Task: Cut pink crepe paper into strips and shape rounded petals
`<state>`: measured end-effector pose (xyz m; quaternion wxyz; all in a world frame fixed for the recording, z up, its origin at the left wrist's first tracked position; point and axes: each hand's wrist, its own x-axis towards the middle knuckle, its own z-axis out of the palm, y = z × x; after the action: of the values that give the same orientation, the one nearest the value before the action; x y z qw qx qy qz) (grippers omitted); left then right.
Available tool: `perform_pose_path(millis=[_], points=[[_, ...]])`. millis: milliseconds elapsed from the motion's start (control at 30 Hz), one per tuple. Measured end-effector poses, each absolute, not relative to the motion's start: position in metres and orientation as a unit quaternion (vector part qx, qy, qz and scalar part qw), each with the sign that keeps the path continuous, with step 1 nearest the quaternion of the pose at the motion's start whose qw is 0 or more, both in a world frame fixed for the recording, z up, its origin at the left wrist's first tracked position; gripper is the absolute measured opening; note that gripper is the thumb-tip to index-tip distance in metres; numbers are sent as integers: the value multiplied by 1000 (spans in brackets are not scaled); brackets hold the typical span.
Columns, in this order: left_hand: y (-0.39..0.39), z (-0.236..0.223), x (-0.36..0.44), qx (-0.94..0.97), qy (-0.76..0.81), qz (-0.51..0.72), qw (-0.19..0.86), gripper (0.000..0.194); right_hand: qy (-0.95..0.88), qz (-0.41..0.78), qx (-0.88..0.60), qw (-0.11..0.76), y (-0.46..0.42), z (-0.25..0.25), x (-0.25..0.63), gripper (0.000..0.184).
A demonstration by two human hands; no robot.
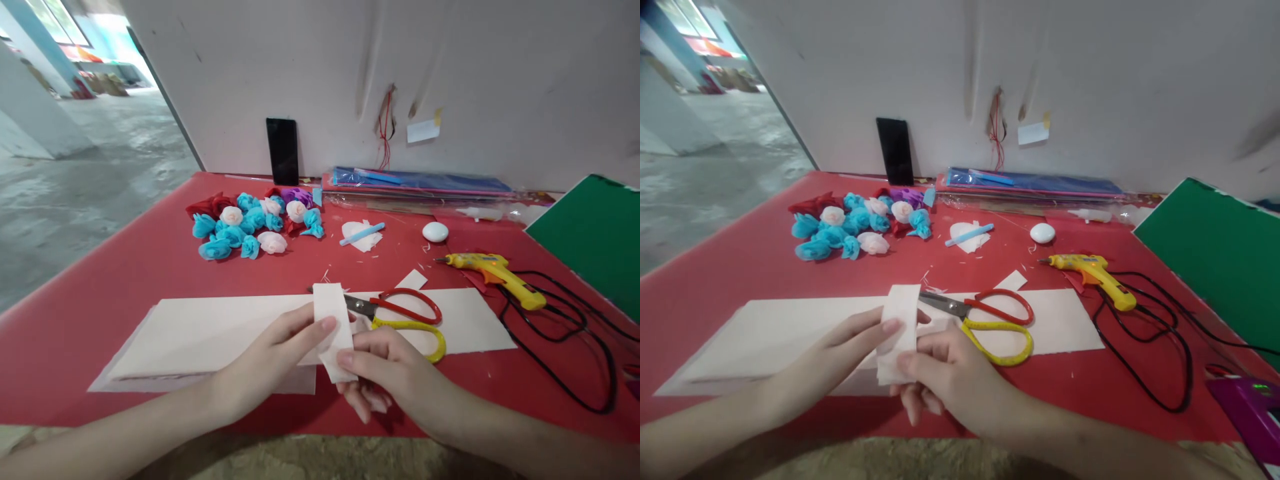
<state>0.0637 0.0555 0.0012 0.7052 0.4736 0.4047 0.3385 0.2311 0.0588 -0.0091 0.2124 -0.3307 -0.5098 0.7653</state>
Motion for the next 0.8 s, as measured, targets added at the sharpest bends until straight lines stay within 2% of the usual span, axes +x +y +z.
perform_pose_path(millis=[200,300,367,433,467,533,600,800], points=[[56,-2,64,490,541,344,591,24,-521,755,-352,186,60,-10,232,27],[57,0,64,420,508,384,646,18,-554,721,-356,214,62,-7,234,39],[58,4,65,356,457,415,702,13,-619,632,-372,282,64,-5,238,34],[57,8,65,306,432,426,734,9,-712,485,-358,359,66,-4,241,10],[56,11,65,291,428,426,742,7,-756,408,-336,387,66,-4,242,9],[54,14,65,281,422,414,756,4,-819,294,-278,406,67,-5,244,33],[52,15,66,287,411,404,765,3,-850,240,-242,401,67,-7,245,45],[46,16,72,266,390,413,779,11,-826,257,-266,425,63,-6,243,47]])
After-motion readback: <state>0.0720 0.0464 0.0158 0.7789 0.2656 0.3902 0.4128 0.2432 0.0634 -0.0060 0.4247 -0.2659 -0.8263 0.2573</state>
